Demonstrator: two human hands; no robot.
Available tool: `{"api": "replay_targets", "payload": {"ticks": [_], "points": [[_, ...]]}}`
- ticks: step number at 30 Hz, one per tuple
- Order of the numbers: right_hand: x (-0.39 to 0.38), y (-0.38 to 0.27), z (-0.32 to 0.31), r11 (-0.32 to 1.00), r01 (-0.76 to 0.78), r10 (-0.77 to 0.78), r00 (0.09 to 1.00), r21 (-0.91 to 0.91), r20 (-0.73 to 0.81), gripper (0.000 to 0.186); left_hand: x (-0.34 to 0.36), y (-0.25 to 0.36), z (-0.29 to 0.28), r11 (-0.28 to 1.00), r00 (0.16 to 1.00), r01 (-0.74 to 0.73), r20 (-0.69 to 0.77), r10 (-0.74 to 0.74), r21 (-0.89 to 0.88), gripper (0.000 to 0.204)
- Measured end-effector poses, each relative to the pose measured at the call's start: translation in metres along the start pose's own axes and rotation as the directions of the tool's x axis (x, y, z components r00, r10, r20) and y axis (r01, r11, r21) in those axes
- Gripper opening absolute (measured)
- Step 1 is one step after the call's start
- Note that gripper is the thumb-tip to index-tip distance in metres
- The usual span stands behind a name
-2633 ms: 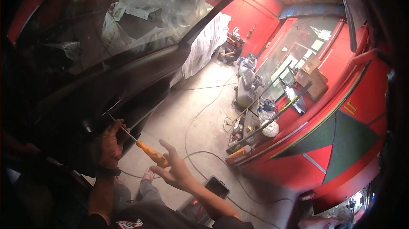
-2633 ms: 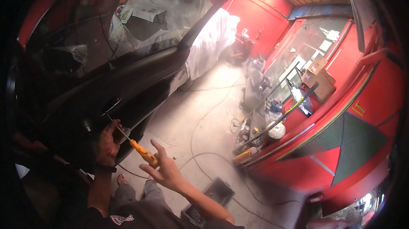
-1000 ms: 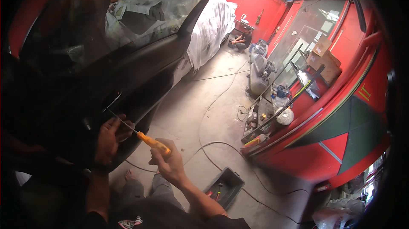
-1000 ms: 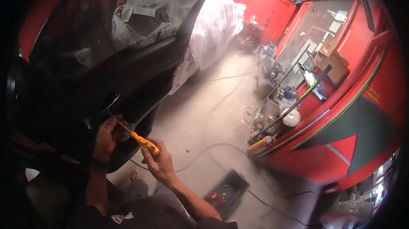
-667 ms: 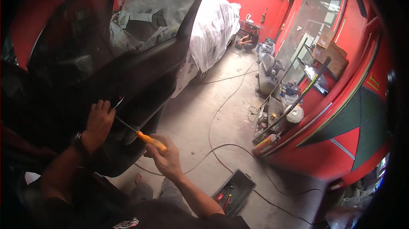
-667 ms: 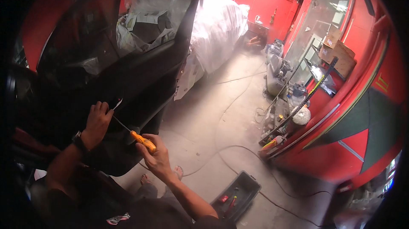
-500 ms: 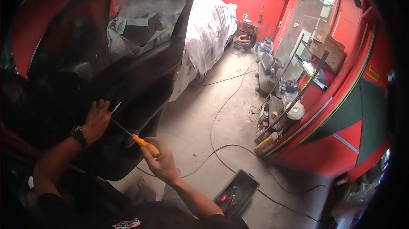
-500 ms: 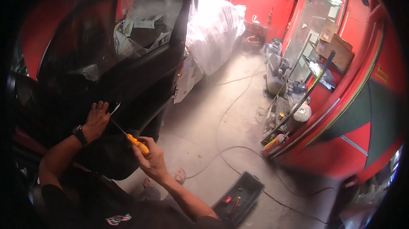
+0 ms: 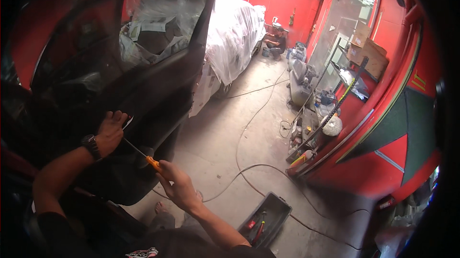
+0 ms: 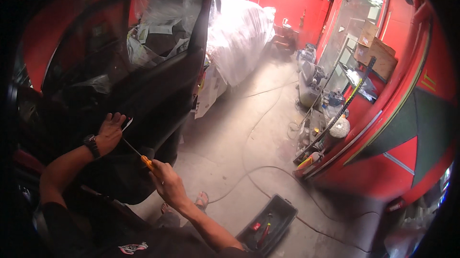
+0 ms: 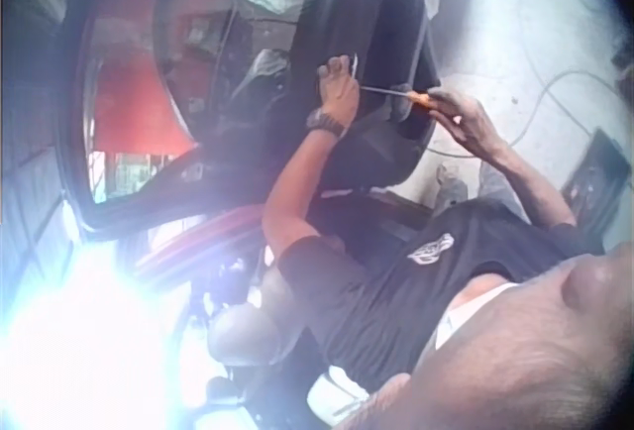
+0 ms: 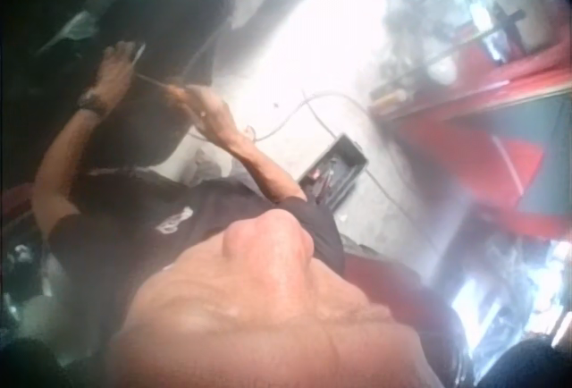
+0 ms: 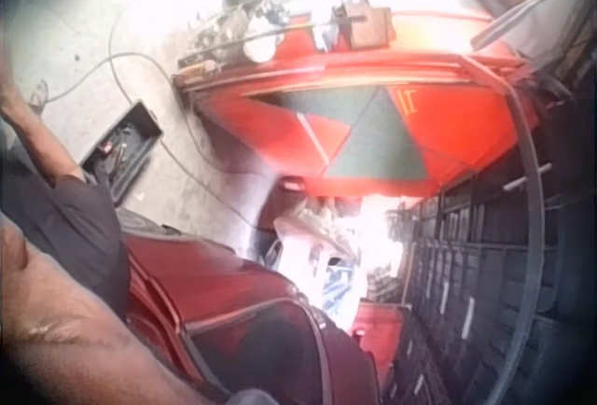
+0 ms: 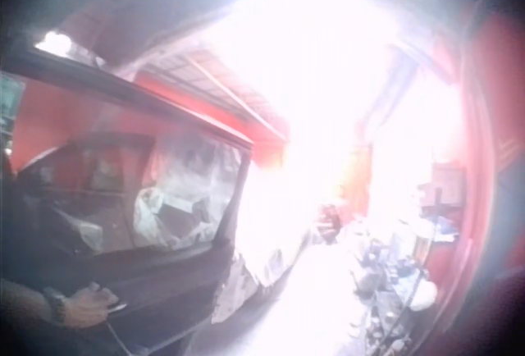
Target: The person pries off a small plastic cover from the interior door handle of a car using a screwdriver. They then use a different screwdriver to remove a screw located behind the cover.
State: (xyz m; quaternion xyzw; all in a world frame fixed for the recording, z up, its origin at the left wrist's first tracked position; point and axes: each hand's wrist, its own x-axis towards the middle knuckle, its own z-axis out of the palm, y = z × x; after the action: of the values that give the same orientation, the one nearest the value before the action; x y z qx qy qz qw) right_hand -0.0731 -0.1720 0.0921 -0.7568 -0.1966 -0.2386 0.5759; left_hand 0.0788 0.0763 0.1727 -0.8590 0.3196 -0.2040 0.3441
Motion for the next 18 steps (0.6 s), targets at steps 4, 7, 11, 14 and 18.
{"api": "replay_targets", "payload": {"ticks": [4,7,11,14,18], "points": [[0.002,0.003,0.0,0.997,0.081,-0.081,0.996,-0.012,0.031,0.034,0.003,0.0,-0.011,0.999,0.982,0.02,0.186,-0.026,0.034,0.035],[0.001,0.003,0.001,0.998,0.054,-0.055,0.998,0.022,0.014,0.034,0.003,0.001,-0.006,0.999,0.99,0.044,0.134,-0.044,0.005,0.033],[-0.011,0.006,-0.002,0.998,0.053,-0.053,0.998,0.018,-0.019,0.033,0.003,0.003,-0.005,0.996,0.994,0.089,0.071,-0.087,-0.021,0.026],[-0.024,0.015,-0.001,0.992,0.099,-0.091,0.99,0.075,-0.109,0.036,0.0,0.002,-0.006,0.992,0.993,0.114,-0.036,-0.116,-0.046,0.02],[-0.035,0.009,-0.016,0.979,0.069,-0.043,0.989,0.191,-0.138,0.037,-0.015,-0.011,-0.009,0.978,0.97,0.034,-0.228,-0.082,-0.208,0.011]]}}
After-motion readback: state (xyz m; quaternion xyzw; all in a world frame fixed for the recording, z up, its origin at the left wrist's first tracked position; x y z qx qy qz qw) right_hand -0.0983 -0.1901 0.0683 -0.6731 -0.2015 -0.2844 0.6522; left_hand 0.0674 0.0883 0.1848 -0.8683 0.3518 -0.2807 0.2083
